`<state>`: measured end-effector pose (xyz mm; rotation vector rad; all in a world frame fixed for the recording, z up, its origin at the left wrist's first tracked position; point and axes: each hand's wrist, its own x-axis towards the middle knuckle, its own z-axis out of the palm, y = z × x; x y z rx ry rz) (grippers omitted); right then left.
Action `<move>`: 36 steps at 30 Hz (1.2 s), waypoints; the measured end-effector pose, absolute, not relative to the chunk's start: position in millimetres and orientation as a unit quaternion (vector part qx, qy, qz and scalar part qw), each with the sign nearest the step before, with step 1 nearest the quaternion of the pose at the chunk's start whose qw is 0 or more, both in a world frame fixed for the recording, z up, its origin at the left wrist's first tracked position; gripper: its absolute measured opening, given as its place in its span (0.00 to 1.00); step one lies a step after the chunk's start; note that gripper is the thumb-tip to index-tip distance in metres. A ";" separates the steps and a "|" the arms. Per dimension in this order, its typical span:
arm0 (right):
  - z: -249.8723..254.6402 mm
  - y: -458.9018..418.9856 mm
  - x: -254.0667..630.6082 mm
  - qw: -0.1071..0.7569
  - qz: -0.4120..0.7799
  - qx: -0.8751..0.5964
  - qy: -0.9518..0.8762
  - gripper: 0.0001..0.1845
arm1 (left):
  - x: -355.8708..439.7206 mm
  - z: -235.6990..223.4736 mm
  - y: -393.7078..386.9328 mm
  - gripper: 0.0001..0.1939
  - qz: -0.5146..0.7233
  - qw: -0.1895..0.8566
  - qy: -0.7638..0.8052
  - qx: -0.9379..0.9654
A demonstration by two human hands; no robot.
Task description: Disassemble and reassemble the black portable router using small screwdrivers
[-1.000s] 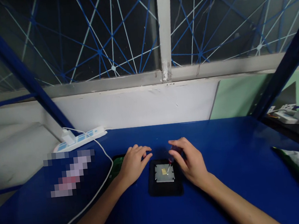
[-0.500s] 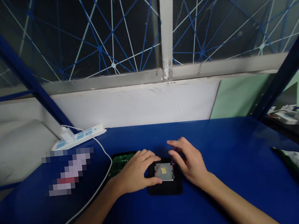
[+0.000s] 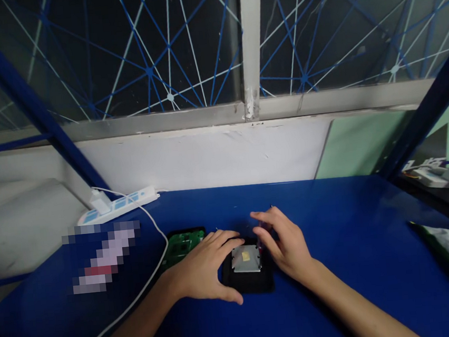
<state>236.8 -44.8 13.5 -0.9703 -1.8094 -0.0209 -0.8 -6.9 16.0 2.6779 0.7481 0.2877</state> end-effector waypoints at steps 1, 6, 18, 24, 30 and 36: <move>13.6 -44.8 236.6 0.519 -0.007 -0.402 -0.754 0.15 | -0.8 15.7 -6.9 0.50 0.100 0.173 0.264 0.944; 17.3 -47.8 234.7 0.511 0.014 -0.393 -0.765 0.21 | -0.6 14.4 -6.9 0.49 0.089 0.172 0.260 0.946; 21.9 -48.0 234.6 0.554 0.001 -0.365 -0.749 0.08 | 0.2 12.3 -6.5 0.47 0.094 0.163 0.254 0.949; 28.2 -50.1 229.7 0.563 0.009 -0.385 -0.732 0.10 | -0.3 13.1 -5.1 0.47 0.090 0.169 0.251 0.949; 21.2 -53.5 228.1 0.562 0.132 -0.407 -0.708 0.14 | 0.7 13.6 -4.7 0.47 0.090 0.165 0.250 0.950; 21.9 -53.2 229.4 0.550 0.159 -0.359 -0.737 0.08 | 0.2 12.2 -3.9 0.46 0.097 0.170 0.249 0.949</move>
